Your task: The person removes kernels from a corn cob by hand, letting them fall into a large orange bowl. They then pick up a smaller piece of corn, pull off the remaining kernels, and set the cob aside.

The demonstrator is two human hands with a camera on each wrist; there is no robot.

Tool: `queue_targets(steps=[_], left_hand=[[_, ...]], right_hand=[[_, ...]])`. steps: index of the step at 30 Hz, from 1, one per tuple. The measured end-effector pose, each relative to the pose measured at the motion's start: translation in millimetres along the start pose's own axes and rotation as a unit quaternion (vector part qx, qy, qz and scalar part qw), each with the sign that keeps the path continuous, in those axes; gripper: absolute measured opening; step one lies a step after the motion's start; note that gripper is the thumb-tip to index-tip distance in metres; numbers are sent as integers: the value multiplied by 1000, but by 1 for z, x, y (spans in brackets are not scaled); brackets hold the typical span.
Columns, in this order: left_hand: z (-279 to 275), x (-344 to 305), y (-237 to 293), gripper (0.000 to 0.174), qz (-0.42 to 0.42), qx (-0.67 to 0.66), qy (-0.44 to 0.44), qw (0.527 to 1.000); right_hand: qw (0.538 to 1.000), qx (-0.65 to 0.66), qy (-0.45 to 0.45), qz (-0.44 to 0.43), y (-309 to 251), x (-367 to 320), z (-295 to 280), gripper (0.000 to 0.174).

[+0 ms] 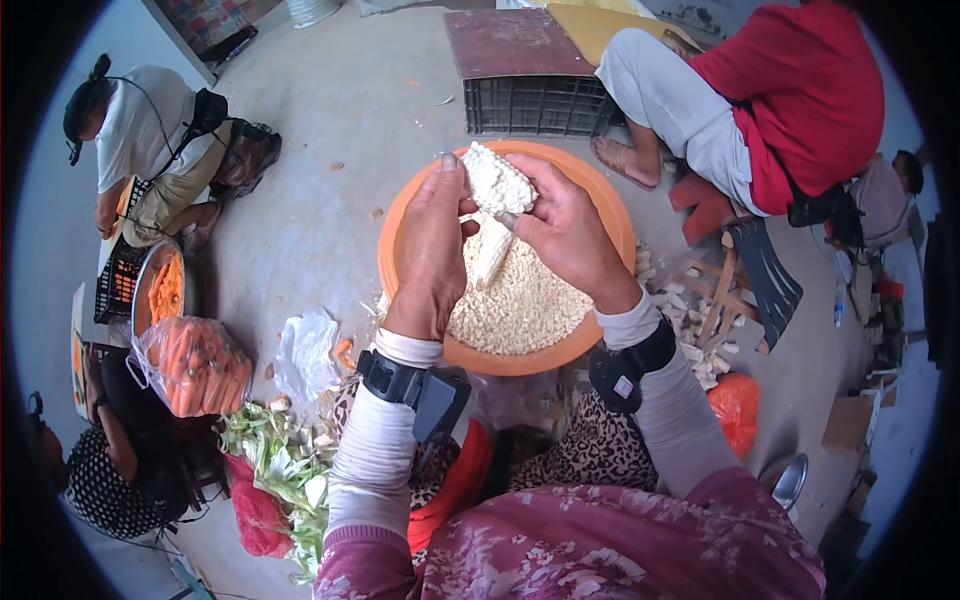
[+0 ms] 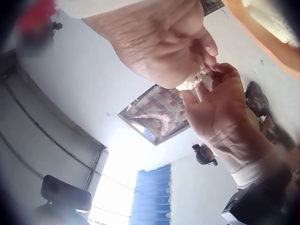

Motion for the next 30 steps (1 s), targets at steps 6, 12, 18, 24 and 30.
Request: queue_targets(steps=[6,12,18,24,30], left_hand=[[-2,3,6,34,-53,1,-66,996],[3,0,4,34,-95,-107,-149,978],[7,-3,-1,31,-98,-165,-216,957],[12,-4,-8,28,-89,-208,-240,944],[26,-9,-11,30,-95,-251,-264,926]], right_hand=[[998,-44,9,-42,-20,1,-9,49],[998,55,3,-44,-25,2,-11,47],[996,76,8,-46,-17,5,-14,44],[985,149,49,-72,-15,9,-9,43],[969,231,63,-63,-18,7,-3,42]])
Point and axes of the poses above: each hand's wrist, its own x-axis towards the middle knuckle, its own z-axis out of the palm, y = z × x, the point moved 3 cm from there along x, towards the middle knuckle, and after that the axes turned 2 degrees about -y, right-handed, at the moved point
